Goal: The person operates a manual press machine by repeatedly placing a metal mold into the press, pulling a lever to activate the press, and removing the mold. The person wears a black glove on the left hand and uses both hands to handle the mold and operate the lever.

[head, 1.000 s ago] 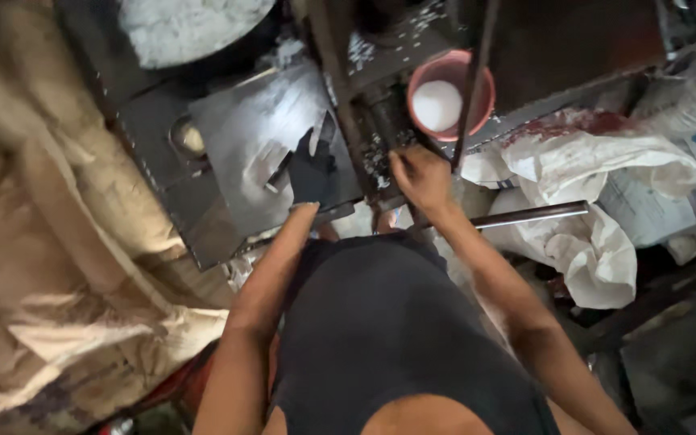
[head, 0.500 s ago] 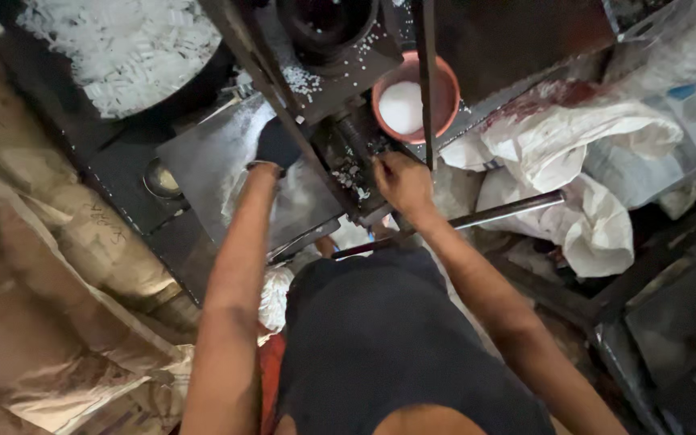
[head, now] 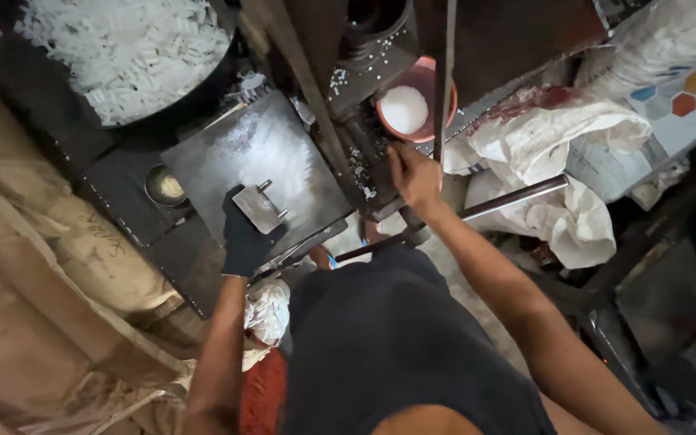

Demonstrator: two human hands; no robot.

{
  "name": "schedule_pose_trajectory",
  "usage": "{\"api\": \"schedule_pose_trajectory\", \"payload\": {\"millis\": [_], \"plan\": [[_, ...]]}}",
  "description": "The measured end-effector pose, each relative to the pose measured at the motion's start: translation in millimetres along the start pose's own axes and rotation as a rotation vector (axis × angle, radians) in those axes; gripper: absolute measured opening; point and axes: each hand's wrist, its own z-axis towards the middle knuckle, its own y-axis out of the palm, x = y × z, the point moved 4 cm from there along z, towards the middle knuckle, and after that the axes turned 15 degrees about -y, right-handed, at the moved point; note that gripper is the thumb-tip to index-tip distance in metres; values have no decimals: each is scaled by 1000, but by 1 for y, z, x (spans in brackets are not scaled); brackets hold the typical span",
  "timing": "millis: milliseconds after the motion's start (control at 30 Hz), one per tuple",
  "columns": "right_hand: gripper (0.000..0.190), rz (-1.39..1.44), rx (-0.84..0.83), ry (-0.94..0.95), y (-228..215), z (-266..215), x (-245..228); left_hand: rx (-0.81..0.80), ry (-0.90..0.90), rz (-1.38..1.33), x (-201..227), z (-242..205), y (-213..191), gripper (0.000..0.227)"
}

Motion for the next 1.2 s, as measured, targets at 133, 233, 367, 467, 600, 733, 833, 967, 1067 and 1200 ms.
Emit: {"api": "schedule_pose_trajectory", "payload": {"millis": [133, 233, 367, 467, 600, 733, 833, 967, 1067, 1200], "plan": [[44, -163, -128, 100, 9, -4, 12, -48, -52, -326, -31, 9, 18, 89], [46, -132, -21, 12, 7, -6, 10, -267, -470, -977, -53, 18, 45, 58], [45, -93, -5, 4, 4, -1, 9, -415, -757, -1397, -18, 33, 57, 52], [47, -42, -41, 63, 2, -8, 11, -449, -509, -1048, 36, 25, 21, 64], [45, -34, -7, -71, -1, -1, 6, -15, 161, 213, 125, 14, -26, 92], [44, -34, -54, -49, -1, 0, 6, -27, 151, 650, 152, 17, 2, 102], [42, -14, -79, -78, 1, 2, 6, 4, 149, 743, 142, 25, 25, 94], [38, 13, -40, -132, 1, 4, 6, 11, 128, 707, 121, 31, 43, 89], [34, 28, -31, -147, -2, 3, 2, -32, 168, 617, 109, 32, 45, 88], [20, 150, 21, -89, -13, 3, -11, -144, 141, 533, 82, 39, 25, 99]]}}
